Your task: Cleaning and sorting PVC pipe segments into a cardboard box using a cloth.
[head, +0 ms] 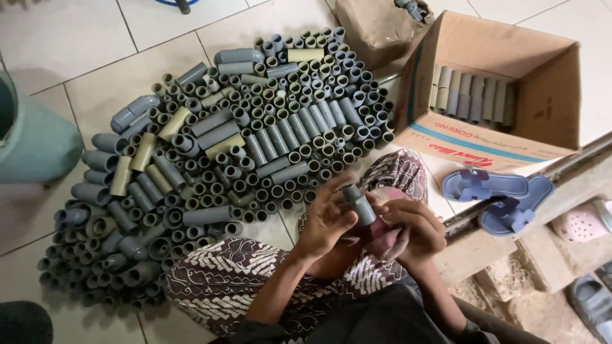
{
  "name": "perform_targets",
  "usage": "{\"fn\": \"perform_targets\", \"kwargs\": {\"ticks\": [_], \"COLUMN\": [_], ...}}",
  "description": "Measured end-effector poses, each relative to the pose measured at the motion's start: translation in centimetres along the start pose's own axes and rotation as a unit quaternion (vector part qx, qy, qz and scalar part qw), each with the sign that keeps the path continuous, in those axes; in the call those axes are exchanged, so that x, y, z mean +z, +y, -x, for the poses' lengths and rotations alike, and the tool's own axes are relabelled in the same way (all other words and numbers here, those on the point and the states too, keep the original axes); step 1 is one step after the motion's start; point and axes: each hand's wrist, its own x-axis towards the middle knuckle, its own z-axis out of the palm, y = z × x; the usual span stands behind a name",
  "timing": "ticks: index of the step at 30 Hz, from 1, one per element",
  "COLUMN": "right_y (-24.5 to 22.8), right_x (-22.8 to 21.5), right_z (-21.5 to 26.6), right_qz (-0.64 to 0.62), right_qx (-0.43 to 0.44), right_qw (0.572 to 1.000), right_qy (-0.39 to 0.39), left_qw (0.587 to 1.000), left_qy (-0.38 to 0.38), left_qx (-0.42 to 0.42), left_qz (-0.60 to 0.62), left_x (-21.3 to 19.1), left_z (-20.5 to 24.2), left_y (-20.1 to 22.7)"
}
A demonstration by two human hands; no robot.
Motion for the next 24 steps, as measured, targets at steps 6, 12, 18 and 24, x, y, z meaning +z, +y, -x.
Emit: {"fn": "perform_targets", "kwargs": {"ticks": [6, 12, 18, 24], "right_y": [1.3, 0.4, 0.4, 2.4], "right_x": [0.1, 0.7, 0.4, -1.7], "right_z": [1.0, -1.2, -2.2, -0.2], "right_qz": [-0.023, 0.059, 0.137, 0.272], "right_qx": [0.051, -0.027, -0.065, -0.192], "right_qw": [0.998, 0.994, 0.966, 0.912], "right_qy": [-0.023, -0.086, -0.209, -0.239], "left_qw": [0.988, 0.970, 0.964, 0.895], "left_qy": [-0.073, -0.125, -0.125, 0.051], "left_qx": [0.084, 0.132, 0.111, 0.146], "left_qz": [-0.110, -0.159, -0.208, -0.418], "left_x": [1.1, 1.3, 1.0, 1.0], "left_z": [-0.1, -0.4, -0.6, 0.6], "left_y": [1.4, 1.8, 2.5, 2.6]}}
